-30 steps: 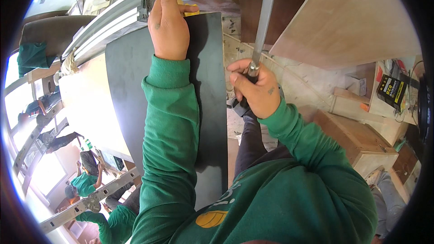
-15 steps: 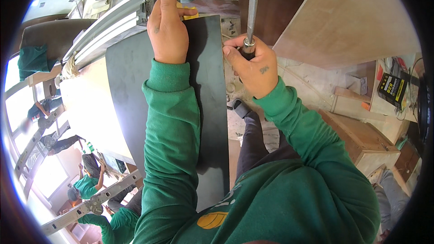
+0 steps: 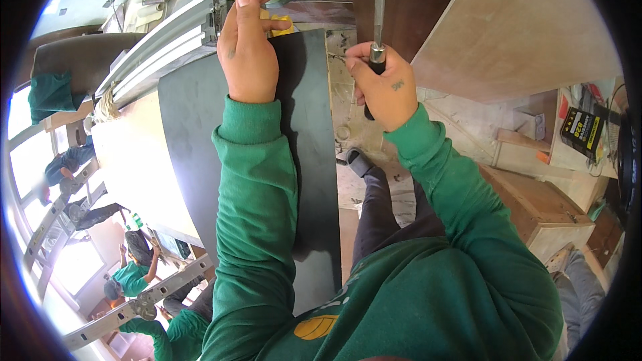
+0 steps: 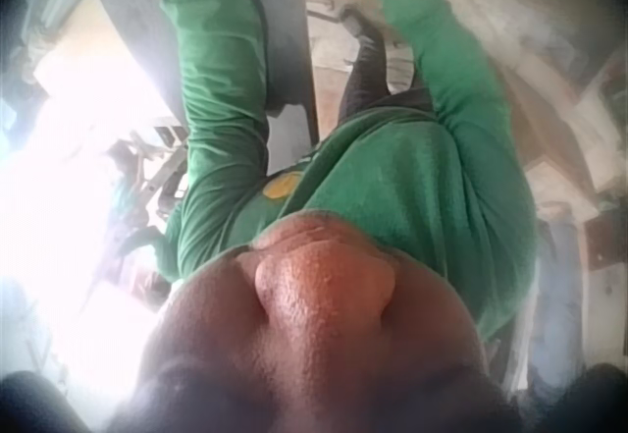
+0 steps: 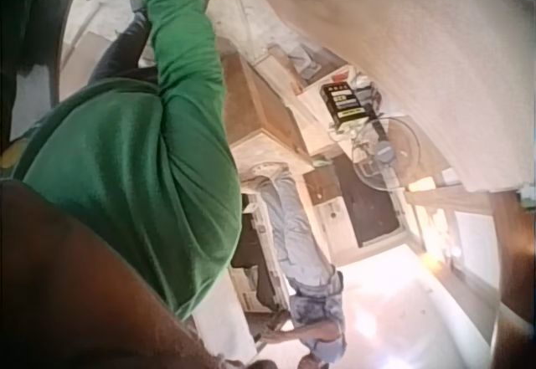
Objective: The person uses a utility knife to score and cut a black laminate sheet on a workbench. They repeatedly score the edge of the sheet and then snap it to separate a section. The person then moves the cut piece to another surface and continues trimming the edge.
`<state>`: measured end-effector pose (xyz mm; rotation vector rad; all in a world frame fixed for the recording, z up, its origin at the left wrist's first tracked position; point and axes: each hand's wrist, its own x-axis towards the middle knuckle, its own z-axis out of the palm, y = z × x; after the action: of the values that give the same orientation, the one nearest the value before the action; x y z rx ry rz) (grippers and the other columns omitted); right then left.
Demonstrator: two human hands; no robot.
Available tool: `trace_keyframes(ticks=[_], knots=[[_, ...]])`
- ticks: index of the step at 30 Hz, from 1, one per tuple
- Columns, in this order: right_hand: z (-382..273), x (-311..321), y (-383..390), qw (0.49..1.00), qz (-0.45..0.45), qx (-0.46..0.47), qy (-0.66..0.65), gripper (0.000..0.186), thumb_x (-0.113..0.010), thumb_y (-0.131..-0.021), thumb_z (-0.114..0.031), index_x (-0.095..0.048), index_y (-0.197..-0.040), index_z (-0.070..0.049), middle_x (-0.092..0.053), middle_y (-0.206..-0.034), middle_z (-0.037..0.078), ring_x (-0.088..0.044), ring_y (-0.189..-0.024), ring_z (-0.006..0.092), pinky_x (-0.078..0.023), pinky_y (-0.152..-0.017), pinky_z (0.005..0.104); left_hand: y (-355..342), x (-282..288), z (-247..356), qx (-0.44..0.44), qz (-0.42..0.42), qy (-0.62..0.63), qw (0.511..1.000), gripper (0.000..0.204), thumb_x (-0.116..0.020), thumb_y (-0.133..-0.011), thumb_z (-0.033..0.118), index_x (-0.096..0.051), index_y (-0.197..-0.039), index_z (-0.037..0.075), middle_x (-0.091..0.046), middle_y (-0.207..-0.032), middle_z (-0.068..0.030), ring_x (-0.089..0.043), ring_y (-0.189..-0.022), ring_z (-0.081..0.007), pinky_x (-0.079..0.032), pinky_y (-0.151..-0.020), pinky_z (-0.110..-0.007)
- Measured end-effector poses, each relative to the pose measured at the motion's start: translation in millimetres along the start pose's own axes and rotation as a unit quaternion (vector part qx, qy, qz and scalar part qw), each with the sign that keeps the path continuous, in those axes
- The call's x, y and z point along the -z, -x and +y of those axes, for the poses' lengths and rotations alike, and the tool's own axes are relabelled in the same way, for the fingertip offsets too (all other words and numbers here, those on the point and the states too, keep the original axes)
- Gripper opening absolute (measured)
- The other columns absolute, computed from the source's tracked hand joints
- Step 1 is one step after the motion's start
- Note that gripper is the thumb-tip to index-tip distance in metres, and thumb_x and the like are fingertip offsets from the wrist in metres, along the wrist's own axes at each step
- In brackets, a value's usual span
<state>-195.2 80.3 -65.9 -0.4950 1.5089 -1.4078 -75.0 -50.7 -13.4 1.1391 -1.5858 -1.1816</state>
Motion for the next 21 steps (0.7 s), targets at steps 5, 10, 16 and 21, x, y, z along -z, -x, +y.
trace_keyframes(ticks=[5,10,16,21], knots=[[-23.0,-7.9,18.3,1.0,-0.031,0.003,-0.003,0.015,-0.068,-0.09,-0.013,-0.068,-0.098,0.0,-0.059,-0.066,0.001,-0.053,-0.054,0.0066,-0.045,-0.049,0.0244,-0.4,-0.4,-1.0,-0.003,0.002,0.019,1.0,0.058,-0.04,-0.105,0.044,-0.061,-0.121,-0.008,-0.066,-0.116,-0.0172,-0.066,-0.079,-0.0198,-0.049,-0.08,-0.03],[-26.0,-12.1,22.3,0.991,-0.024,0.07,0.115,0.017,-0.072,-0.087,-0.015,-0.069,-0.096,-0.001,-0.063,-0.069,0.002,-0.055,-0.056,0.0066,-0.046,-0.051,0.0245,-0.5,-0.9,-1.9,-0.007,0.006,0.048,0.999,0.057,-0.047,-0.103,0.045,-0.062,-0.118,-0.007,-0.066,-0.111,-0.0133,-0.064,-0.076,-0.0158,-0.05,-0.072,-0.027],[-31.1,-15.0,13.7,0.948,0.014,0.185,0.26,0.019,-0.074,-0.079,-0.016,-0.067,-0.083,0.001,-0.064,-0.067,0.012,-0.061,-0.058,0.0163,-0.048,-0.058,0.0351,-0.3,1.2,-3.0,-0.006,-0.003,0.012,1.0,0.055,-0.044,-0.104,0.042,-0.062,-0.12,-0.008,-0.066,-0.114,-0.0142,-0.067,-0.079,-0.0184,-0.051,-0.078,-0.03],[-38.3,-14.5,12.4,0.998,-0.054,-0.021,0.026,0.015,-0.073,-0.08,-0.011,-0.062,-0.083,-0.001,-0.06,-0.066,0.005,-0.054,-0.052,0.0118,-0.044,-0.048,0.0305,0.2,0.3,-3.4,-0.008,0.0,0.001,1.0,0.055,-0.046,-0.104,0.042,-0.062,-0.12,-0.008,-0.067,-0.112,-0.013,-0.067,-0.079,-0.017,-0.05,-0.075,-0.028]])
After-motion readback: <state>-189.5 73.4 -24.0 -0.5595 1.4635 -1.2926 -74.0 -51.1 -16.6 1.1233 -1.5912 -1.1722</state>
